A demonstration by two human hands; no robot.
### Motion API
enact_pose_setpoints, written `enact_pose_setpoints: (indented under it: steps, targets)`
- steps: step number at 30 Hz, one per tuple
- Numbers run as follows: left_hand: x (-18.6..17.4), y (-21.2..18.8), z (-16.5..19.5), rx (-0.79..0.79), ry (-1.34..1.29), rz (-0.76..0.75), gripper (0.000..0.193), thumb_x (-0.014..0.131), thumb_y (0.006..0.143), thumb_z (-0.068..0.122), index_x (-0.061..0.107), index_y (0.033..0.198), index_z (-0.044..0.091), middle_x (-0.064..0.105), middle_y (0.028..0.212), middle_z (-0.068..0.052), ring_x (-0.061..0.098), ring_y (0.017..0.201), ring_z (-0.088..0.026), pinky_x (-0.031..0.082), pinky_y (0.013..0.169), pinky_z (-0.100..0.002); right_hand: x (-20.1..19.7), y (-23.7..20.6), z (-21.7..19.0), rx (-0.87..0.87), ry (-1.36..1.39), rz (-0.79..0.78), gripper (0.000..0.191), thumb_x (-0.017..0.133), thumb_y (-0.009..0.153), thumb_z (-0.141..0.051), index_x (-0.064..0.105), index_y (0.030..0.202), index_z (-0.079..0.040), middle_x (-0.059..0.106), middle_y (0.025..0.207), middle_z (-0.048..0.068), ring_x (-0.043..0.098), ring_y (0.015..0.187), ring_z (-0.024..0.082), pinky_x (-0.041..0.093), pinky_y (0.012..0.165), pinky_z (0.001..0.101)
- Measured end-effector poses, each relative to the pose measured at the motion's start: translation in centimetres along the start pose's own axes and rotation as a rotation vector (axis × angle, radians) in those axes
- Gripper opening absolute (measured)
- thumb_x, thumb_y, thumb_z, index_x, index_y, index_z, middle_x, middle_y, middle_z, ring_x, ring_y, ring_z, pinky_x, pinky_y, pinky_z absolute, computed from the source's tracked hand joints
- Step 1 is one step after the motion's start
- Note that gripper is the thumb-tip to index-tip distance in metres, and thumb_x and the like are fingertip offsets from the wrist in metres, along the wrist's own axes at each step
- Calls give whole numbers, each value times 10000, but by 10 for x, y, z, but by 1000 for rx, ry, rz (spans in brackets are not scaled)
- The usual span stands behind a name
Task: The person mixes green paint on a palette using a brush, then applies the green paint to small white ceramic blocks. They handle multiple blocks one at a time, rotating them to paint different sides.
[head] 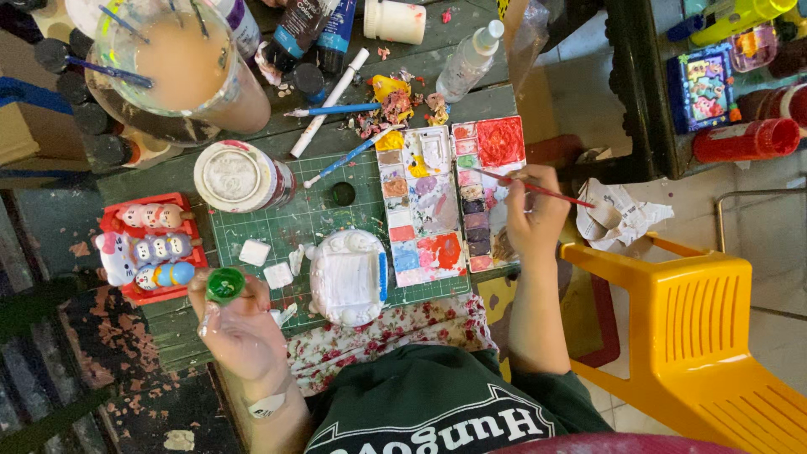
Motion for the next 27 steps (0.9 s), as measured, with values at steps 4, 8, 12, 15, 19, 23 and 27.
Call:
enact_pose_setpoints:
  steps: [4,8,12,15,19,23,27]
  targets:
    - [-2,-1,1,6,69,-20,381,622,1046,281,499,1377,139,587,1220,-38,600,1108,-180,447,794,-307,-2,0,1,42,-76,23,31,604,1037,-3,603,1067,-6,725,854,74,623,660,71,465,587,231]
    - [2,-2,-5,11,96,-76,372,601,1033,253,498,1359,107,569,1263,-36,595,1110,-201,464,760,-344,-2,-1,1,4,-17,45,46,587,1042,4,599,1085,-9,712,877,72,605,684,71,461,613,230]
    - [2,-3,-8,-25,73,-103,384,569,1049,254,492,1382,78,577,1223,-71,584,1088,-212,463,803,-357,0,-1,0,-18,-90,-31,56,629,1018,9,605,1067,-3,699,874,93,534,661,99,405,586,248]
    - [3,-3,-8,-30,64,-122,388,558,1059,274,494,1384,73,580,1164,-82,574,1020,-197,446,816,-351,-2,1,3,41,81,16,39,564,1049,5,576,1086,0,730,920,69,601,699,68,468,626,227]
    - [4,-3,-9,-36,80,-109,391,557,1041,277,487,1366,71,574,1215,-71,574,1063,-211,450,808,-351,0,2,4,-4,22,-33,50,573,1037,16,574,1087,20,716,918,86,635,724,74,486,629,226]
    - [4,-5,-11,-46,87,-117,376,549,1052,269,487,1365,71,576,1165,-84,570,1039,-216,450,810,-355,-5,5,12,64,181,-7,67,537,1057,15,552,1123,20,714,938,86,608,728,73,490,654,228]
    - [4,-6,-14,-51,81,-152,331,542,1077,257,485,1335,58,569,1168,-96,574,989,-212,446,827,-359,-3,8,16,74,109,-64,44,558,1064,8,554,1107,14,708,887,78,603,712,65,484,648,228]
Point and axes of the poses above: each hand's wrist, its own y-axis towards the middle knuckle, its own x-axis out of the palm, z = x × y, the point moved 4 cm from there along y, towards the middle knuckle
